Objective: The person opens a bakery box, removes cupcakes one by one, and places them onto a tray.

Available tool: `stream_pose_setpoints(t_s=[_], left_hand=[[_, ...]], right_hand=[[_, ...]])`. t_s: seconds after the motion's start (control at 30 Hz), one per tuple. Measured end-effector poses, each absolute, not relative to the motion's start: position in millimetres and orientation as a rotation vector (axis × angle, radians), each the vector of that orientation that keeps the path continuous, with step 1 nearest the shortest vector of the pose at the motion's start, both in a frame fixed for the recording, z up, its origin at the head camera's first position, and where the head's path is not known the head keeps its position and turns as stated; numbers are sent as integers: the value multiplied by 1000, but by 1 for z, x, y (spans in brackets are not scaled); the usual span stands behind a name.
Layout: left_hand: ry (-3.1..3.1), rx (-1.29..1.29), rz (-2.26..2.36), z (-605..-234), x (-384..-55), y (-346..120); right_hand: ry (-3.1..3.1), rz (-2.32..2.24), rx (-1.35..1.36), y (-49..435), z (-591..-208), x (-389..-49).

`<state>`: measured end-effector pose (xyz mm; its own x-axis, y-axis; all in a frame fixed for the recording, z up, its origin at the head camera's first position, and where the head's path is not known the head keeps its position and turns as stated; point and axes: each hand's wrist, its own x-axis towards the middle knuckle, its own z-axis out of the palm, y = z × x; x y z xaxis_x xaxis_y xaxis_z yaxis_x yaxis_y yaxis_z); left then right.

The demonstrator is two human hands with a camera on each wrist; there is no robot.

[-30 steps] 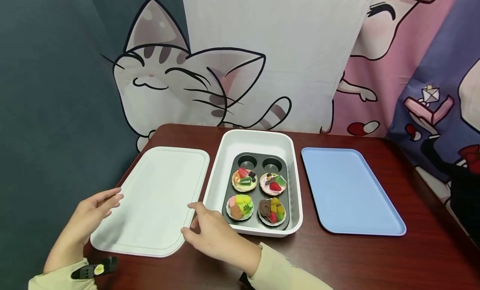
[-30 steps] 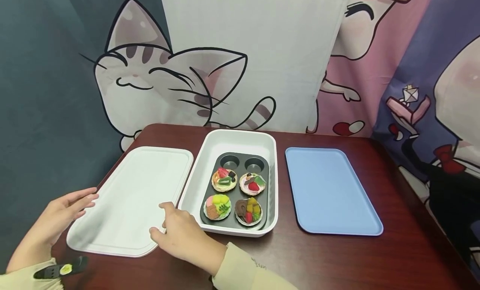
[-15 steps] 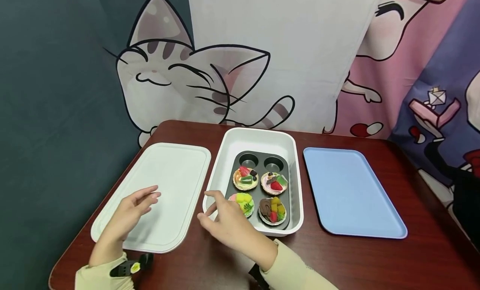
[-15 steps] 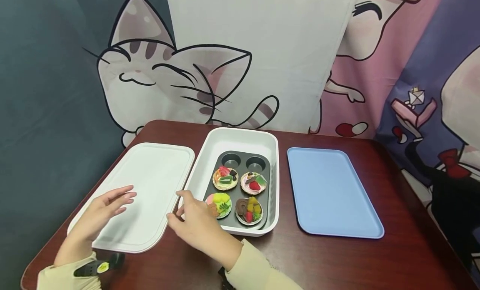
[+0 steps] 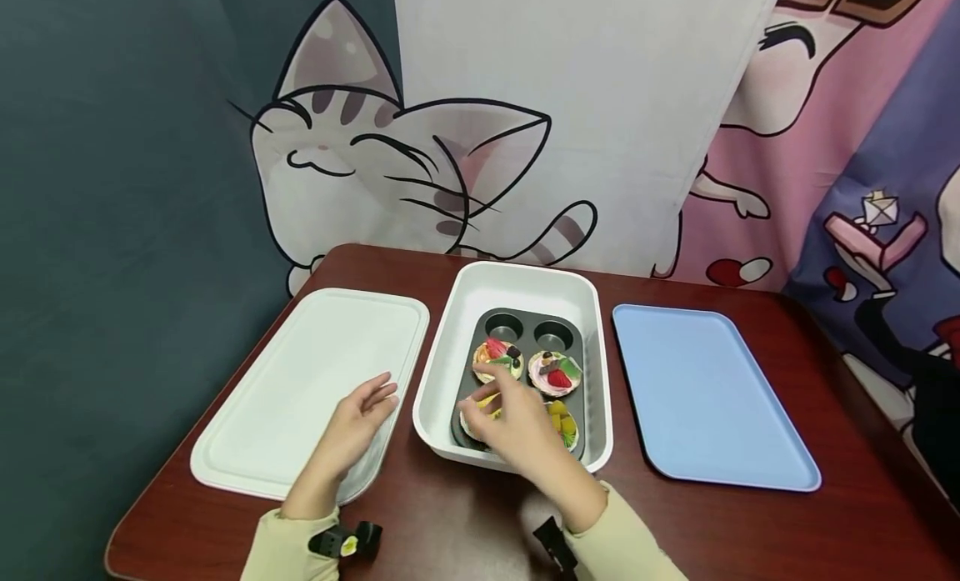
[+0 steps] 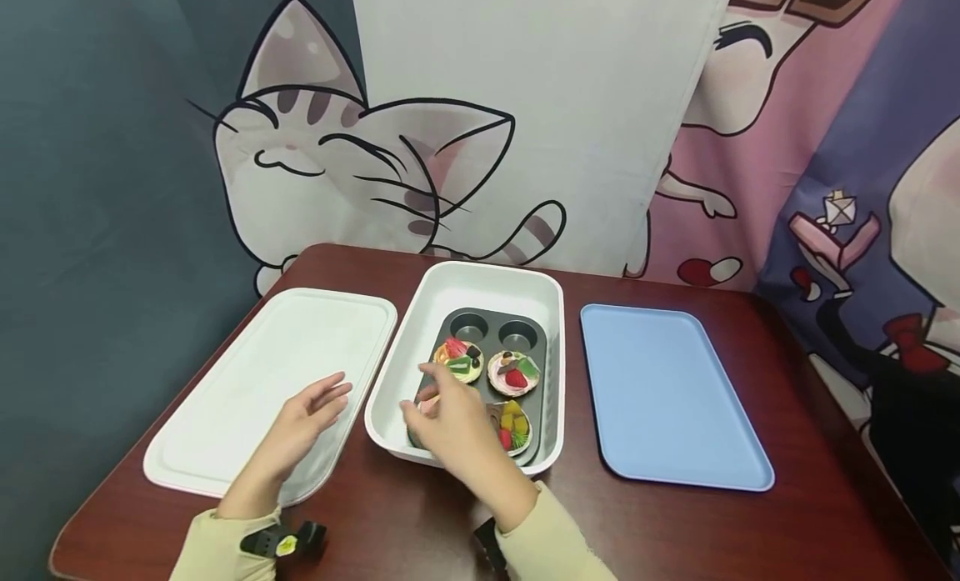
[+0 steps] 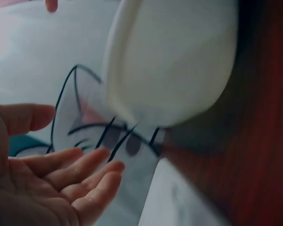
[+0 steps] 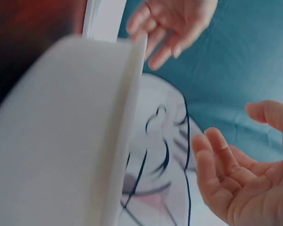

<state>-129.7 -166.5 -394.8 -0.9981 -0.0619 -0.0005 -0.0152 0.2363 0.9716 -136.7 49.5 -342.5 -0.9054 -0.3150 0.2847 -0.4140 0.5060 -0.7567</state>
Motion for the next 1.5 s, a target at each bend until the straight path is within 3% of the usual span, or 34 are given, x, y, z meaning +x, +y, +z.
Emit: stream_pose_setpoints(t_s=[0.3, 0.57, 1.2, 1.5], left_hand=[[-2408, 72, -1950, -403, -131, -135], [-2443, 27, -1879, -408, -131, -129], [-2492, -3, -1821, -411, -140, -130], [-2480, -27, -1848, -410, -142, -129]], right_hand=[[-2719, 1185, 456, 99, -341, -157], [-2907, 958, 526, 130, -351, -171], [-3129, 516, 708, 120, -391, -175], [-3051, 515, 724, 122, -399, -172]])
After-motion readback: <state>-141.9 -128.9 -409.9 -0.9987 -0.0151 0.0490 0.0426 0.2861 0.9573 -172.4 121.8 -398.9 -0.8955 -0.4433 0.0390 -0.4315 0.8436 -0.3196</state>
